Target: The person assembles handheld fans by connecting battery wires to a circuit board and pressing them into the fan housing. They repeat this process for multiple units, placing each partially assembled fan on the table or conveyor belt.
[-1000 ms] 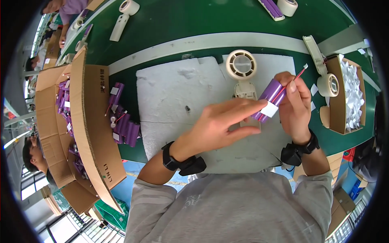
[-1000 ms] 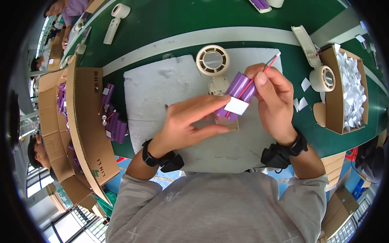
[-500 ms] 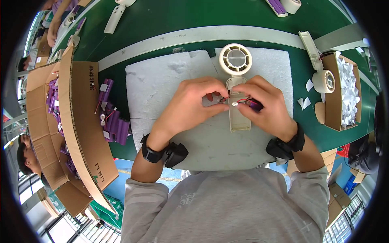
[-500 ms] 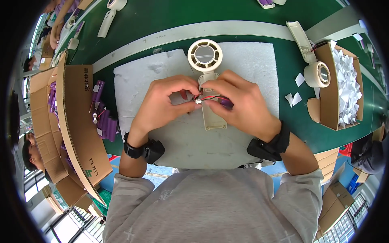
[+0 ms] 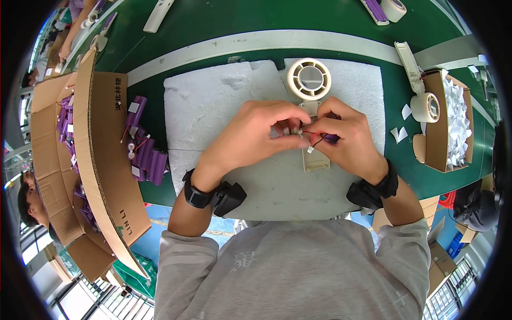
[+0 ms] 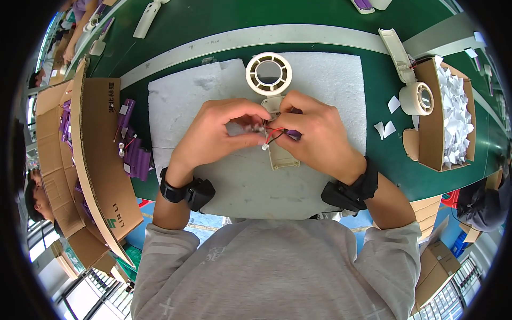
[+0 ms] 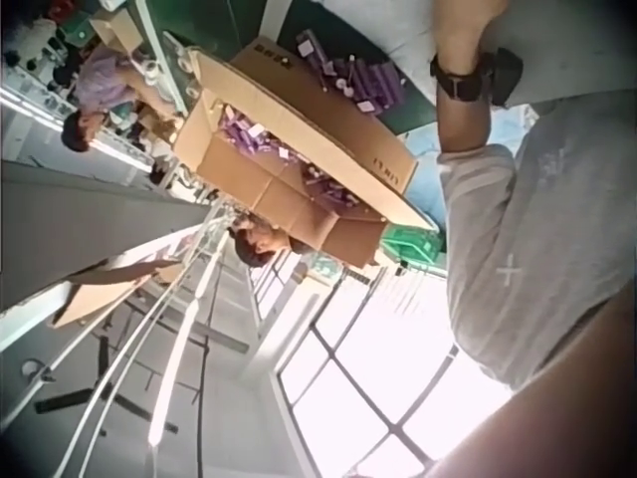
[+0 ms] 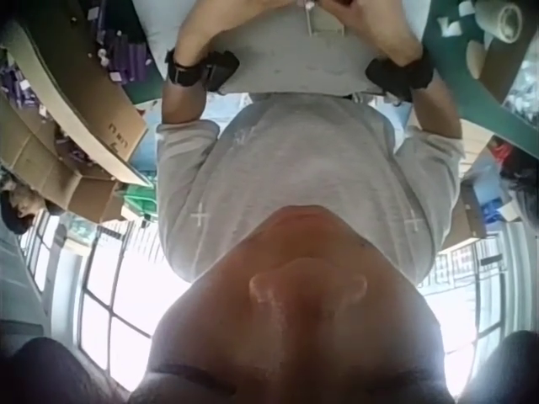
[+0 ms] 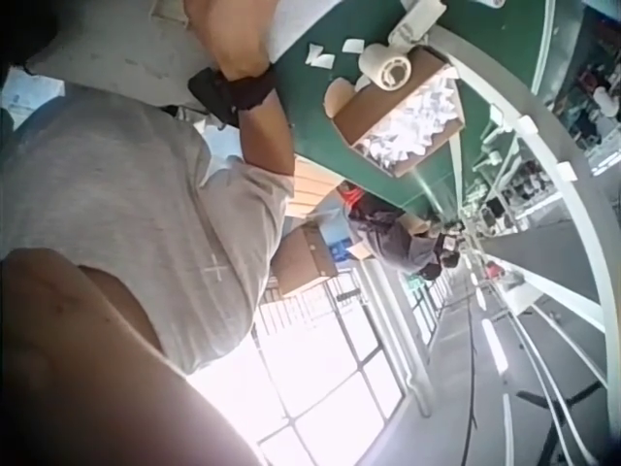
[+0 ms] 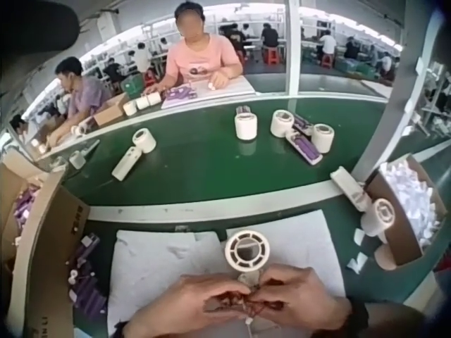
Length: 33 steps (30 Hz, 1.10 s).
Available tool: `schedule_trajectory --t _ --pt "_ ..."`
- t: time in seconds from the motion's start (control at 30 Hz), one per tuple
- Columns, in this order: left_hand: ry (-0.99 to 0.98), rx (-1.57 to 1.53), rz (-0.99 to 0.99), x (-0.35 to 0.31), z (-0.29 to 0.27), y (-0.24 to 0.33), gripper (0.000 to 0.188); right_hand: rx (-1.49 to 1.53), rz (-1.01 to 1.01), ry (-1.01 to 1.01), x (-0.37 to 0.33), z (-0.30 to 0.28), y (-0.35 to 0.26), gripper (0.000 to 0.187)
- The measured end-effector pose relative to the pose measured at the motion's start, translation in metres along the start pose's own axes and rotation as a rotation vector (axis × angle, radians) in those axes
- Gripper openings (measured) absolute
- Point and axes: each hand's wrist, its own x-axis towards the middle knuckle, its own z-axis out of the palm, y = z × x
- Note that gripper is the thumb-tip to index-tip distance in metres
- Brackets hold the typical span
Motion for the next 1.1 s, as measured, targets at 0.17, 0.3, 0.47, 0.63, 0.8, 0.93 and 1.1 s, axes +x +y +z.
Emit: schedule_trajectory --t 0.17,0.3,0.47,0.63,0.8,0.93,1.1 --pt "-0.092 0.022 0.02 -0.001 -0.01 -0.004 0.028 -0.057 -0.023 -0.011 0.0 -0.001 -0.003 0.017" --pt "0.087 0.068 0.052 -0.005 -0.001 -0.011 0.031 -0.105 -0.057 -0.011 0.0 0.0 -0.005 0.016" --pt "-0.114 0.085 -0.063 -0.004 -0.007 -0.003 0.03 -0.138 -0.067 -0.004 -0.001 0.001 -0.002 0.016" --pt "0.097 -0.131 0.061 -0.001 0.012 -0.004 0.024 -0.151 -0.069 -0.016 -0.001 0.002 -0.003 0.017" --pt "0.166 -0.171 -0.008 0.001 0.018 -0.007 0.024 -0.027 -0.046 -0.006 0.0 -0.003 -0.005 0.013" --pt "0.13 -0.191 -0.008 0.001 0.012 -0.006 0.022 0.114 -0.089 0.071 -0.002 -0.008 0.001 0.007" --pt "0.058 -0.296 0.017 -0.002 0.009 -0.004 0.019 0.074 -0.069 0.064 -0.004 -0.008 0.001 0.005"
